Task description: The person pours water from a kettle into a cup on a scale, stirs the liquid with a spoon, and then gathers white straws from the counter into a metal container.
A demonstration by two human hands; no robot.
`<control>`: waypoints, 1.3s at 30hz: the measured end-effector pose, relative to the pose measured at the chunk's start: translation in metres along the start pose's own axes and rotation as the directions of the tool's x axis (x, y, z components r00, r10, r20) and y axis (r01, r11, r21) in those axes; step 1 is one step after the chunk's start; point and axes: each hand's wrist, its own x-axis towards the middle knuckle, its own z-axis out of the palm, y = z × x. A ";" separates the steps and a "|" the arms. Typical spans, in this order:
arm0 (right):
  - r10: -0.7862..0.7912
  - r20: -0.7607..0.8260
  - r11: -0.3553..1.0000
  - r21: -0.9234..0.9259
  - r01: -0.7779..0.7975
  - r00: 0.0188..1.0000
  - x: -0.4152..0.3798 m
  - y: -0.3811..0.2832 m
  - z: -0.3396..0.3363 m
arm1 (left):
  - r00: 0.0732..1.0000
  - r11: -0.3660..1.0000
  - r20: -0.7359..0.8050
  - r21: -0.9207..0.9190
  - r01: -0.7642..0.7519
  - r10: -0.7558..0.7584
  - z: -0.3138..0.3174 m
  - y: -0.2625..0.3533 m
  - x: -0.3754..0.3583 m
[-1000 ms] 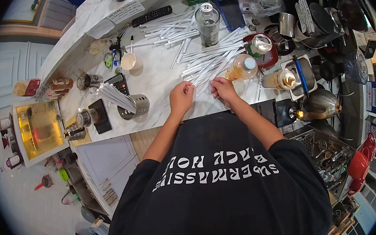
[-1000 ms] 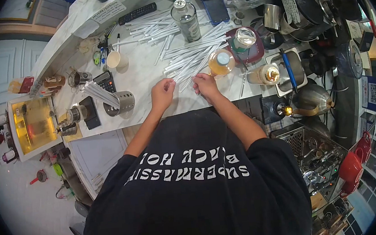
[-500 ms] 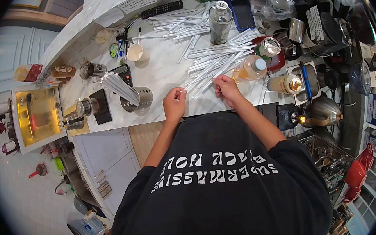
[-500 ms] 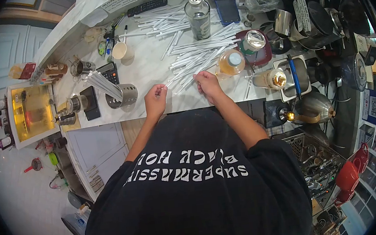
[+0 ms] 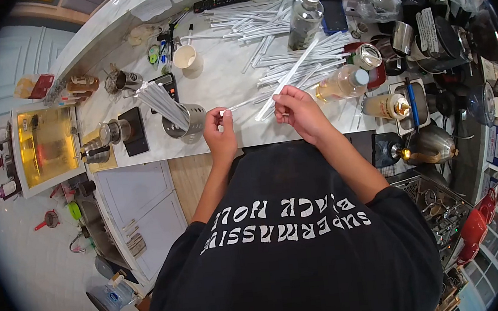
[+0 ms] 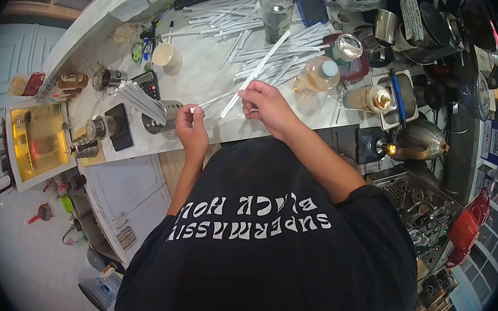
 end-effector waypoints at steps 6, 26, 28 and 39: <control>-0.250 -0.064 0.875 -0.441 0.197 0.966 0.007 0.012 0.031 | 0.998 0.992 -0.063 -0.127 -0.029 0.021 -0.042 0.012 0.008; -0.439 0.173 0.412 -0.833 0.369 0.882 0.077 0.086 0.153 | 0.927 0.964 -0.340 -0.150 -0.218 0.157 -0.226 0.022 0.051; -0.471 0.209 0.319 -0.865 0.387 0.857 0.084 0.095 0.162 | 0.929 0.964 -0.338 -0.159 -0.214 0.151 -0.240 0.020 0.057; -0.580 0.300 -0.055 -0.942 0.332 0.757 0.114 0.155 0.179 | 0.968 0.950 -0.209 -0.249 -0.190 0.139 -0.303 0.006 0.093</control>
